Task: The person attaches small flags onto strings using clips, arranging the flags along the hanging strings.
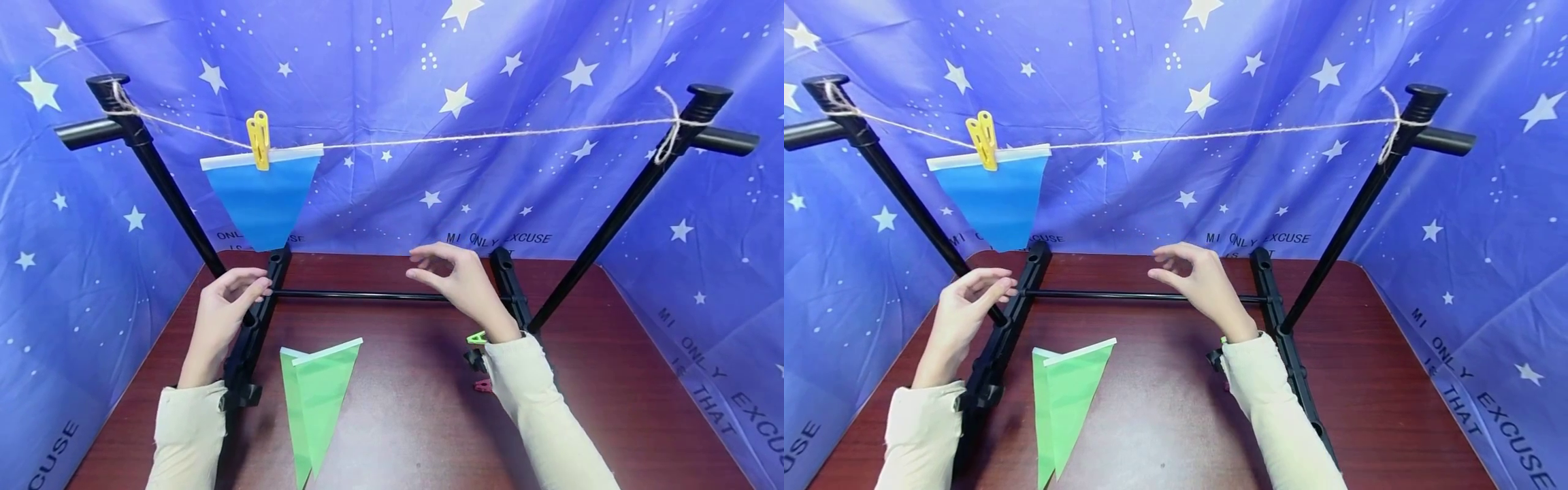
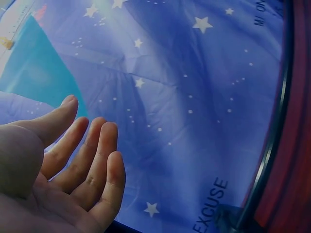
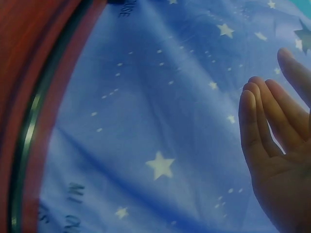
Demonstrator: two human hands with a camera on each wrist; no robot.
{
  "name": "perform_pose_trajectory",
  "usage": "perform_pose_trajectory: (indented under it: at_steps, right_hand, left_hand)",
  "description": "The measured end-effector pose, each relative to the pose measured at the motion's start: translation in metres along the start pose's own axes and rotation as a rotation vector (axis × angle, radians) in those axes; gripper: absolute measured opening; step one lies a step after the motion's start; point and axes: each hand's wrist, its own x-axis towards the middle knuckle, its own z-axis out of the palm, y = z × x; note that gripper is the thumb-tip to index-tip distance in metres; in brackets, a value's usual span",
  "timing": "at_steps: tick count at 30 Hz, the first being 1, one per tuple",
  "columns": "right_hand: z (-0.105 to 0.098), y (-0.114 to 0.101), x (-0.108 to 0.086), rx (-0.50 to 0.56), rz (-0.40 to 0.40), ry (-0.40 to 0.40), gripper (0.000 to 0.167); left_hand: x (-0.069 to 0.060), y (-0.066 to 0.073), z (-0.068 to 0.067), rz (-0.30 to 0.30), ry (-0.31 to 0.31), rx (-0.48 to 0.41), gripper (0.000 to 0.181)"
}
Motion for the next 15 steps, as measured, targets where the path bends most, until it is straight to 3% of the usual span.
perform_pose_trajectory:
  at_steps: [9,15]
  right_hand:
    - [-0.007,0.030,-0.026,-0.026,0.058,0.003,0.025]
    - [-0.008,0.045,-0.039,-0.031,0.077,-0.014,0.025]
  left_hand:
    - [-0.006,-0.016,-0.001,-0.006,-0.047,0.068,0.022]
    - [-0.011,-0.025,0.002,-0.026,-0.080,0.059,0.026]
